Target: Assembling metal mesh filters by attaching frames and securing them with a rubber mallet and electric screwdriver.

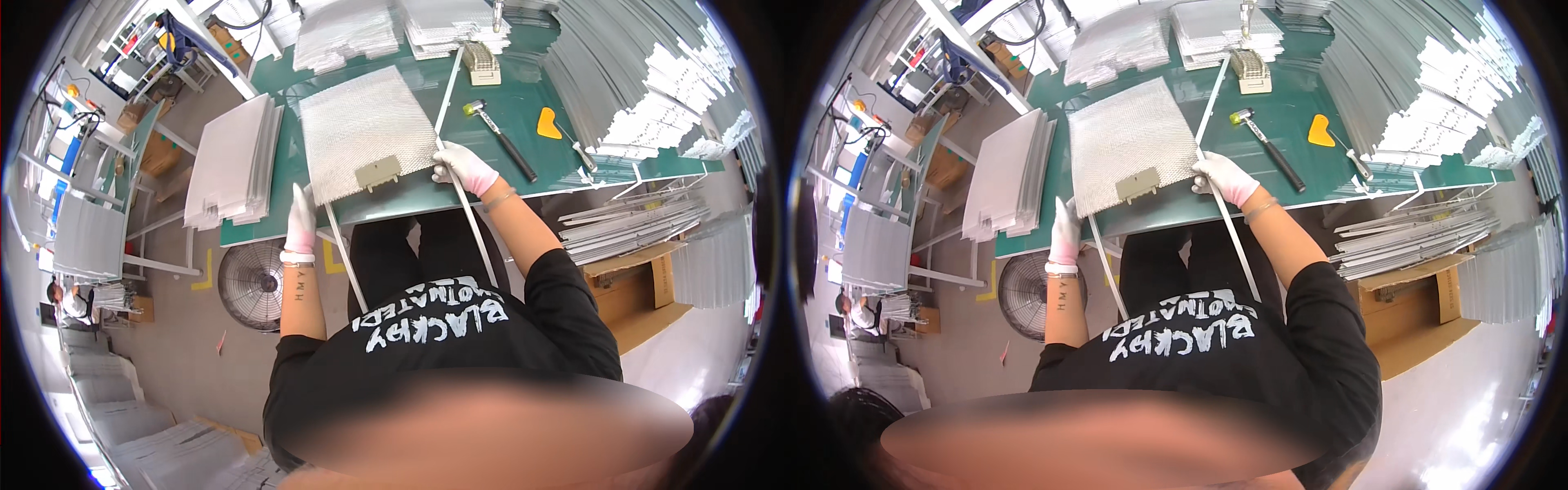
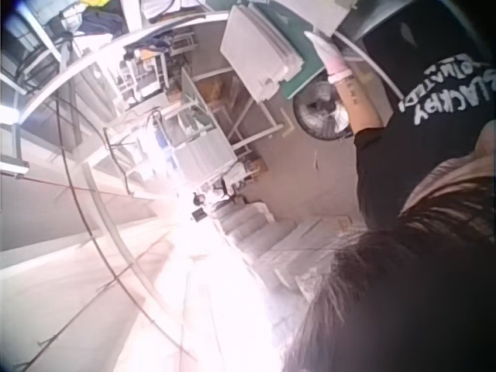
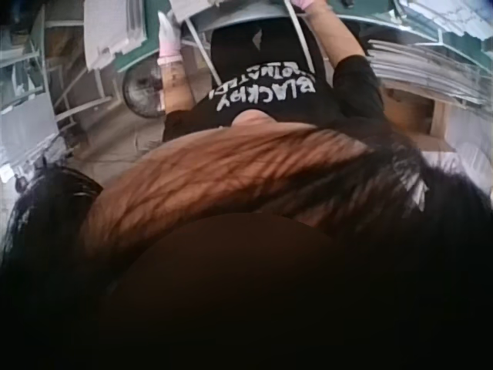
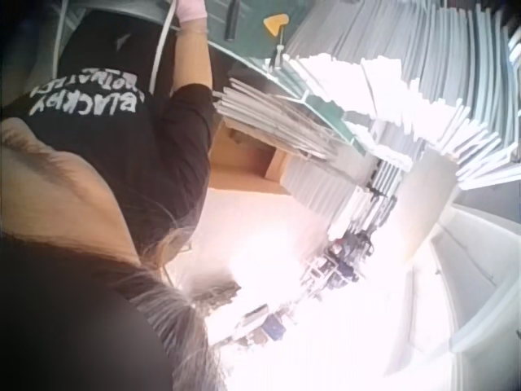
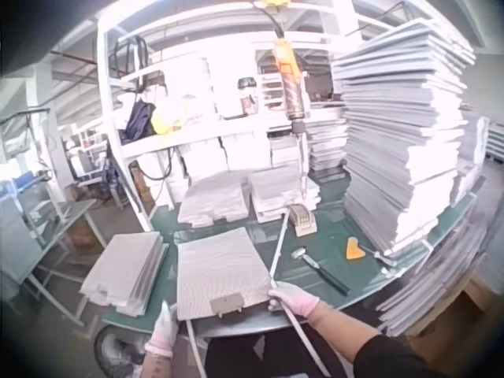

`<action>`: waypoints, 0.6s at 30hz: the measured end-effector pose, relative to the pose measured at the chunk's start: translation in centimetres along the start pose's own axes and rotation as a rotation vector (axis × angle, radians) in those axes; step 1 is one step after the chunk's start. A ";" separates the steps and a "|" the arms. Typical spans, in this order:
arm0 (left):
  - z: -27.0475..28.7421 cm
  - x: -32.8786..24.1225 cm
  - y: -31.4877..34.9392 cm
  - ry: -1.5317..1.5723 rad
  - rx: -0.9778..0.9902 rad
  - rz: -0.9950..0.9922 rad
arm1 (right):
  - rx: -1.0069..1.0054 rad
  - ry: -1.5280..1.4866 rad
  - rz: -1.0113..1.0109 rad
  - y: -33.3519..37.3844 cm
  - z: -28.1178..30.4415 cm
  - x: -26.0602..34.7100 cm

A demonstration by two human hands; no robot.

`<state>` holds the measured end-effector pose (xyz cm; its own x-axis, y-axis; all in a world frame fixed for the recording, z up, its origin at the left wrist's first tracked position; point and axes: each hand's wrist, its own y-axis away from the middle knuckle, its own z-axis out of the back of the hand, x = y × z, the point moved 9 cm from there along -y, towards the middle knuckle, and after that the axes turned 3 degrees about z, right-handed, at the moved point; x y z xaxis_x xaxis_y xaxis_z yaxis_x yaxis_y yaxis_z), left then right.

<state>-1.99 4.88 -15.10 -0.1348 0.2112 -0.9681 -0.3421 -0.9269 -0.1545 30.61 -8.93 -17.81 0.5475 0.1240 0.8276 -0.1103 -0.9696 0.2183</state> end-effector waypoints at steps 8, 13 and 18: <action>-3.1 -9.2 2.8 0.528 0.268 0.100 | 0.024 -0.019 0.180 3.3 -1.7 2.9; -1.3 -12.9 5.0 0.414 0.030 -0.108 | 0.060 0.096 0.327 6.4 -6.0 7.1; 0.7 -17.0 8.7 0.467 0.042 -0.189 | 0.121 0.156 0.452 9.8 -9.4 9.5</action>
<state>-3.30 -6.55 0.18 0.3599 0.2039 -0.9104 -0.3584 -0.8707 -0.3367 26.94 -15.25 -2.93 0.3351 -0.2938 0.8952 -0.2058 -0.9500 -0.2348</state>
